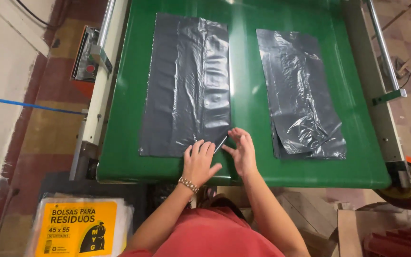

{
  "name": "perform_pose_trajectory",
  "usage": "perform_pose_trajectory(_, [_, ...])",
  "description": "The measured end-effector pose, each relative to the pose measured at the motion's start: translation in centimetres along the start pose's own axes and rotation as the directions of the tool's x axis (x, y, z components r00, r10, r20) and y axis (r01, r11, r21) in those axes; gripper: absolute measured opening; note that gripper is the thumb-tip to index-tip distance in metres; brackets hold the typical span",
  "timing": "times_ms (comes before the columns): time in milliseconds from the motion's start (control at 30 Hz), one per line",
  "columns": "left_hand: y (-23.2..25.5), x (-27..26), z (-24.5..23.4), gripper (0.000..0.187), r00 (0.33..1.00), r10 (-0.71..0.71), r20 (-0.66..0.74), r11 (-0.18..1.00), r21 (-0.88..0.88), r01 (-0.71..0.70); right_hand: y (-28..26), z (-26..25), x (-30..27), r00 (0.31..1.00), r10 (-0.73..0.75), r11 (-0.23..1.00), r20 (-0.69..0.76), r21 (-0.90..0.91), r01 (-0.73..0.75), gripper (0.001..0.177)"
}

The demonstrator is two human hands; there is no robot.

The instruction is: Folding plastic bags coming off a conveyor belt and placing them into a storage crate.

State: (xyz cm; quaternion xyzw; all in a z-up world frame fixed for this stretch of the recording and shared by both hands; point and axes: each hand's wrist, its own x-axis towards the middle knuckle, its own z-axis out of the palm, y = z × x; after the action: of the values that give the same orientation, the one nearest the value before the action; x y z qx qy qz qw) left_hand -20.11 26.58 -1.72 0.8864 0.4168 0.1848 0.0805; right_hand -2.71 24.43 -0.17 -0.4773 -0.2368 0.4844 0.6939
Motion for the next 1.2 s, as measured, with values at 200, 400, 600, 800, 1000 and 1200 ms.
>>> perform_pose_trajectory(200, [-1.6, 3.0, 3.7, 0.033, 0.974, -0.108, -0.200, 0.994, -0.038, 0.102, -1.5, 0.0, 1.7, 0.914, -0.287, 0.676, 0.286, -0.615, 0.405, 0.060])
perform_pose_trajectory(400, [-3.5, 3.3, 3.5, 0.041, 0.957, 0.052, -0.285, 0.997, -0.033, -0.065, -2.0, 1.1, 3.6, 0.627, -0.349, -0.201, 0.696, -0.709, 0.676, 0.052])
perform_pose_trajectory(600, [-9.2, -0.3, -0.8, 0.056, 0.976, -0.034, -0.215, 0.970, 0.229, 0.084, -1.8, -1.0, 4.9, 0.615, -0.313, -0.188, 0.724, -0.682, 0.707, 0.011])
perform_pose_trajectory(800, [-15.3, -5.2, -2.8, 0.024, 0.974, -0.003, -0.227, 0.939, 0.334, 0.081, -5.7, -2.0, 1.6, 0.615, -0.302, -0.062, 0.728, -0.659, 0.749, 0.008])
perform_pose_trajectory(1000, [-10.3, -5.5, -11.6, 0.037, 0.986, -0.121, 0.111, 0.908, -0.390, 0.155, -8.3, -7.1, -3.8, 0.844, 0.055, 0.468, 0.534, -0.760, 0.451, 0.016])
perform_pose_trajectory(1200, [-11.4, 5.1, -11.3, 0.006, 0.998, -0.060, -0.008, 0.771, -0.636, 0.041, -10.2, -8.1, 1.8, 0.902, 0.125, 0.659, 0.414, -0.714, 0.236, 0.023])
